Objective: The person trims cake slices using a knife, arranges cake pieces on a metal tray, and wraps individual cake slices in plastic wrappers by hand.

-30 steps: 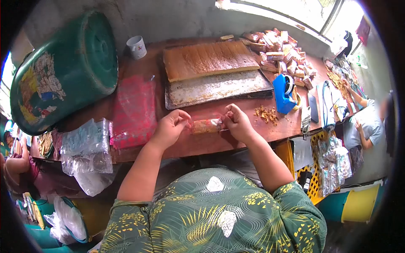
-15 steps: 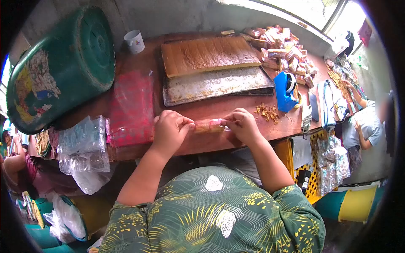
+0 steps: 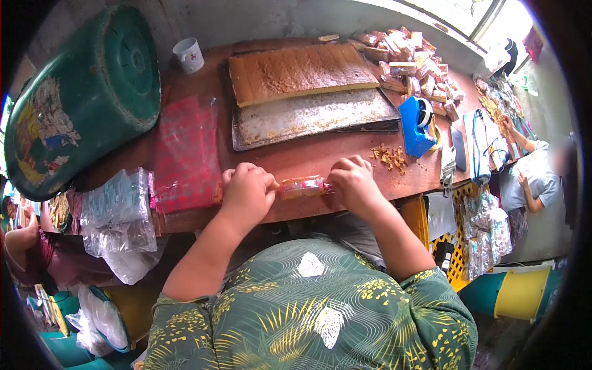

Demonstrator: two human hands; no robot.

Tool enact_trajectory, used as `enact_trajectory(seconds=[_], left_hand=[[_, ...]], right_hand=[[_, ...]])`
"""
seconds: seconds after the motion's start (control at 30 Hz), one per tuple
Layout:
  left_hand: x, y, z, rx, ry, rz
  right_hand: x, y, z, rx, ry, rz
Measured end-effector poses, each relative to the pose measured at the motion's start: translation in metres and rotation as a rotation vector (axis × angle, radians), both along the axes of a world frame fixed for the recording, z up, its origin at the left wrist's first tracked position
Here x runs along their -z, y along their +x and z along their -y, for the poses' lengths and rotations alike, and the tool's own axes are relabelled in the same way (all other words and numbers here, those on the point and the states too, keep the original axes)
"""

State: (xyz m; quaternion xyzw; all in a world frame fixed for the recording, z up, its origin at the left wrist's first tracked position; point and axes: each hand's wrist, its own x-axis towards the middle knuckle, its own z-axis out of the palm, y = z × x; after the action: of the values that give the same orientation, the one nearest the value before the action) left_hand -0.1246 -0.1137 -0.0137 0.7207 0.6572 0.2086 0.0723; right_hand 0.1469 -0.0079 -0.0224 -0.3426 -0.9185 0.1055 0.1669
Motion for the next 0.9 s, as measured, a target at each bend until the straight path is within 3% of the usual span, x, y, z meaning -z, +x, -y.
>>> enact_trajectory(seconds=[0.1, 0.17, 0.27, 0.3, 0.4, 0.53, 0.57, 0.7, 0.8, 0.9], left_hand=[[-0.002, 0.012, 0.021, 0.036, 0.103, -0.108], [-0.008, 0.02, 0.03, 0.051, 0.142, -0.124], [-0.003, 0.007, 0.013, 0.117, -0.002, -0.254], [-0.007, 0.005, 0.003, 0.088, -0.092, -0.135], [-0.012, 0.0, -0.015, 0.022, -0.032, -0.097], [0.018, 0.019, 0.013, 0.018, 0.261, -0.221], [0.021, 0.026, 0.025, 0.008, 0.226, -0.243], [0.015, 0.029, 0.01, 0.004, 0.097, 0.17], [0.031, 0.028, -0.033, -0.136, -0.144, 1.435], [0.024, 0.04, -0.036, -0.041, -0.278, 1.614]], right_hand=[[-0.005, 0.004, 0.035, 0.034, 0.127, 0.068], [-0.008, 0.003, 0.044, 0.053, 0.069, 0.045], [-0.017, 0.003, 0.022, 0.023, 0.029, 0.125], [-0.019, -0.003, 0.017, 0.044, 0.066, 0.133], [-0.013, -0.015, 0.011, 0.096, 0.183, 0.243], [0.008, -0.006, 0.035, 0.092, 0.167, 0.093], [0.011, -0.004, 0.046, 0.083, 0.155, 0.054], [0.012, 0.0, 0.065, 0.04, 0.115, 0.1], [0.015, -0.003, 0.065, 0.078, 0.046, -0.024], [0.01, -0.008, 0.057, 0.149, -0.039, -0.482]])
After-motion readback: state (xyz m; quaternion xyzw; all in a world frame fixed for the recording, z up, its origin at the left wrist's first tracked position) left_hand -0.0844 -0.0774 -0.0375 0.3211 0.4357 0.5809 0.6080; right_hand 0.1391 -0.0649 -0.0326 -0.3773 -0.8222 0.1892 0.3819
